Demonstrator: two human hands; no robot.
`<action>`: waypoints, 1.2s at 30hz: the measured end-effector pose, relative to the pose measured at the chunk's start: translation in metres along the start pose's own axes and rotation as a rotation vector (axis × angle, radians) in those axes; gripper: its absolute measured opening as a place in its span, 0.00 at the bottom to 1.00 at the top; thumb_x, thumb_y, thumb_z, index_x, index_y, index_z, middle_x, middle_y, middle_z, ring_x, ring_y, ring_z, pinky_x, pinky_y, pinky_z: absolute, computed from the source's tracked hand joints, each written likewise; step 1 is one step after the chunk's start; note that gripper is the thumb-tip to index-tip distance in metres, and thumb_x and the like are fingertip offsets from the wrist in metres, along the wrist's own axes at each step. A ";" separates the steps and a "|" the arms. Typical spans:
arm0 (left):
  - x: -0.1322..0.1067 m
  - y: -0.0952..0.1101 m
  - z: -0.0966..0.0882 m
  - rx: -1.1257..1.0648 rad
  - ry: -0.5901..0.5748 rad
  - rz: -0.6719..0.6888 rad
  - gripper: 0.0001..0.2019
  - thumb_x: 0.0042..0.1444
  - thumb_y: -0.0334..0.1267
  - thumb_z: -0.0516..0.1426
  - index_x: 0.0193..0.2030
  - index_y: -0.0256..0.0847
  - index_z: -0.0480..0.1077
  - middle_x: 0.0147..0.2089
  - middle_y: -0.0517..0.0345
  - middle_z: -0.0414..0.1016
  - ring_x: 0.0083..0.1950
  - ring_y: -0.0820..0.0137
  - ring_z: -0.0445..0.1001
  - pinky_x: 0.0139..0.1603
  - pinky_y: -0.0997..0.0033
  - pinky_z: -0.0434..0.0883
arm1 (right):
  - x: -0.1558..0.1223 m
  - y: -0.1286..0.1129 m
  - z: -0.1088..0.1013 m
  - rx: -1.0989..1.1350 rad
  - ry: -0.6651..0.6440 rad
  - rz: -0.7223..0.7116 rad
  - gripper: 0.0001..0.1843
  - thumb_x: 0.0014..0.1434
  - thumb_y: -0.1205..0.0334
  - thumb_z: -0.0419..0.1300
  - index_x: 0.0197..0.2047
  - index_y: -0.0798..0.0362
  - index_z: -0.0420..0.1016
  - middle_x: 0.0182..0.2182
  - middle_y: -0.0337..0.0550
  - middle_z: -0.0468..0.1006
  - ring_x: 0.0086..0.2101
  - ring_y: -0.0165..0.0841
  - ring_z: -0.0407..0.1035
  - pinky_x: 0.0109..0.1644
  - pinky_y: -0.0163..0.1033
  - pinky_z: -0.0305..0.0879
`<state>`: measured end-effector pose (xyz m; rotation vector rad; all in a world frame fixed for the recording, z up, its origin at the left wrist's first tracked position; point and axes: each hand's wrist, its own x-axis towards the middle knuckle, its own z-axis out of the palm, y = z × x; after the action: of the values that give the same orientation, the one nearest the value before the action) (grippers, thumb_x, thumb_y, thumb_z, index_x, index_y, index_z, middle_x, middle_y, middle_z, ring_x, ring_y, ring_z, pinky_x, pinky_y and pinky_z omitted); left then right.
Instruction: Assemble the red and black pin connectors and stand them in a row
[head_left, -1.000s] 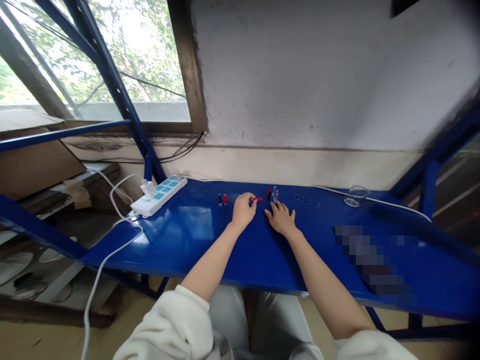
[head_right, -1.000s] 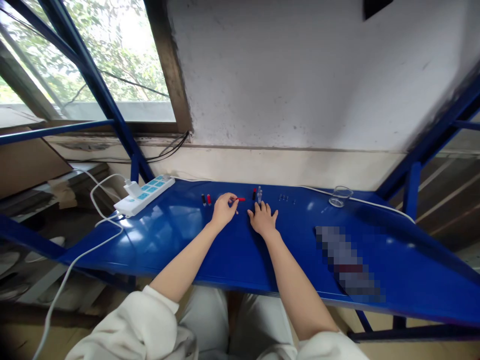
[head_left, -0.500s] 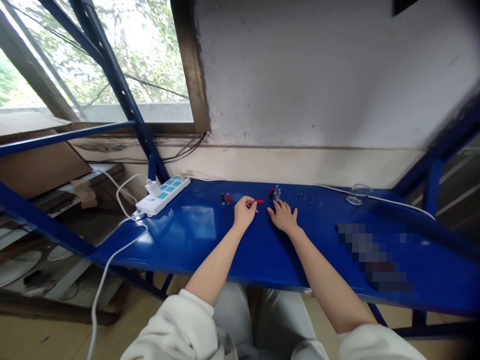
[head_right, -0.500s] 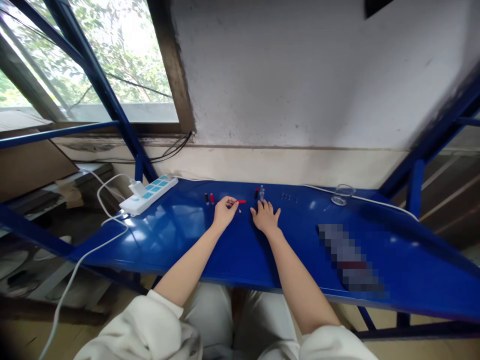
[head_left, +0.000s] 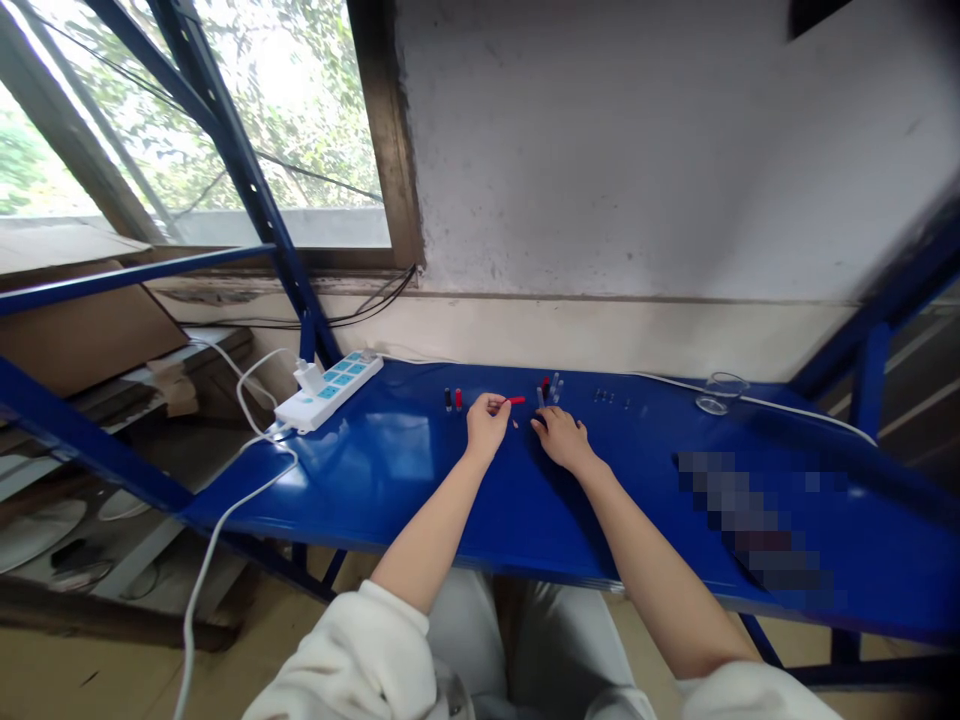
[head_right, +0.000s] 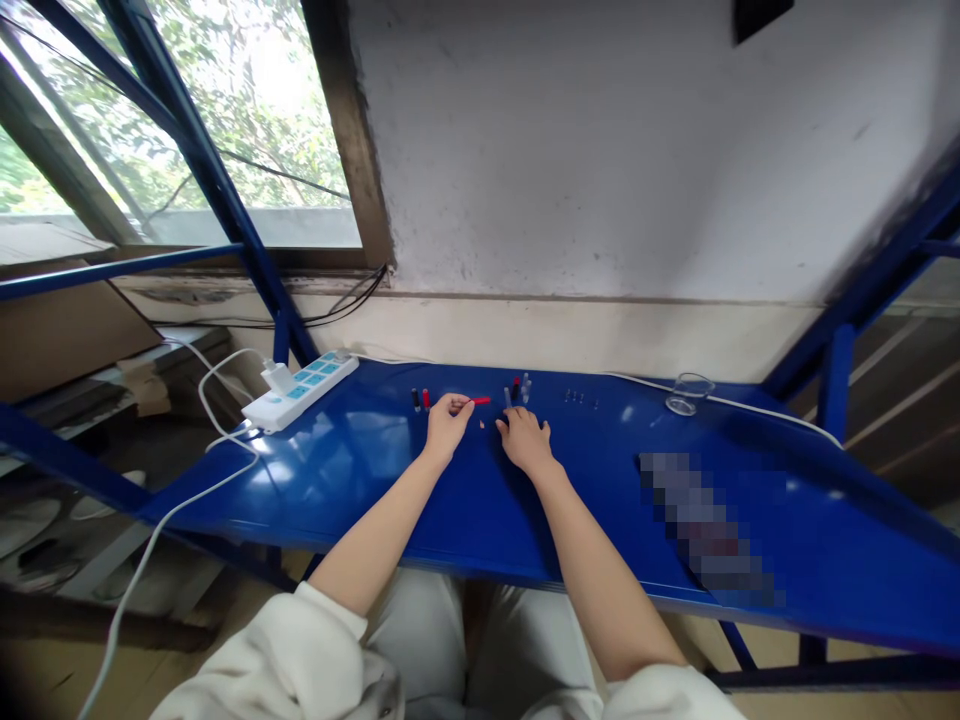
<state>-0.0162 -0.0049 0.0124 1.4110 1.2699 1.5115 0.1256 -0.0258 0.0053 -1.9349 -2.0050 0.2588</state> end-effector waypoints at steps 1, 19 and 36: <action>0.001 0.000 0.000 -0.022 0.007 -0.028 0.02 0.48 0.32 0.57 0.29 0.36 0.67 0.27 0.59 0.70 0.26 0.76 0.70 0.31 0.76 0.68 | 0.000 -0.001 -0.001 0.041 0.057 -0.020 0.18 0.60 0.57 0.42 0.50 0.53 0.63 0.50 0.51 0.65 0.50 0.39 0.58 0.52 0.50 0.54; 0.001 0.005 -0.002 -0.169 -0.019 -0.251 0.03 0.48 0.31 0.57 0.31 0.36 0.69 0.31 0.54 0.74 0.29 0.74 0.71 0.31 0.73 0.67 | 0.000 -0.005 -0.014 0.555 0.474 -0.047 0.15 0.58 0.55 0.42 0.40 0.53 0.63 0.29 0.43 0.71 0.28 0.31 0.65 0.35 0.35 0.60; -0.007 0.008 0.001 -0.260 -0.310 -0.116 0.14 0.51 0.35 0.55 0.46 0.38 0.70 0.43 0.49 0.75 0.33 0.74 0.71 0.30 0.75 0.66 | 0.006 0.001 -0.007 0.735 0.493 -0.066 0.12 0.57 0.53 0.46 0.35 0.53 0.62 0.26 0.40 0.69 0.25 0.29 0.64 0.32 0.35 0.61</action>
<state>-0.0132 -0.0136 0.0183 1.3159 0.9145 1.2700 0.1287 -0.0201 0.0121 -1.3012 -1.3766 0.3886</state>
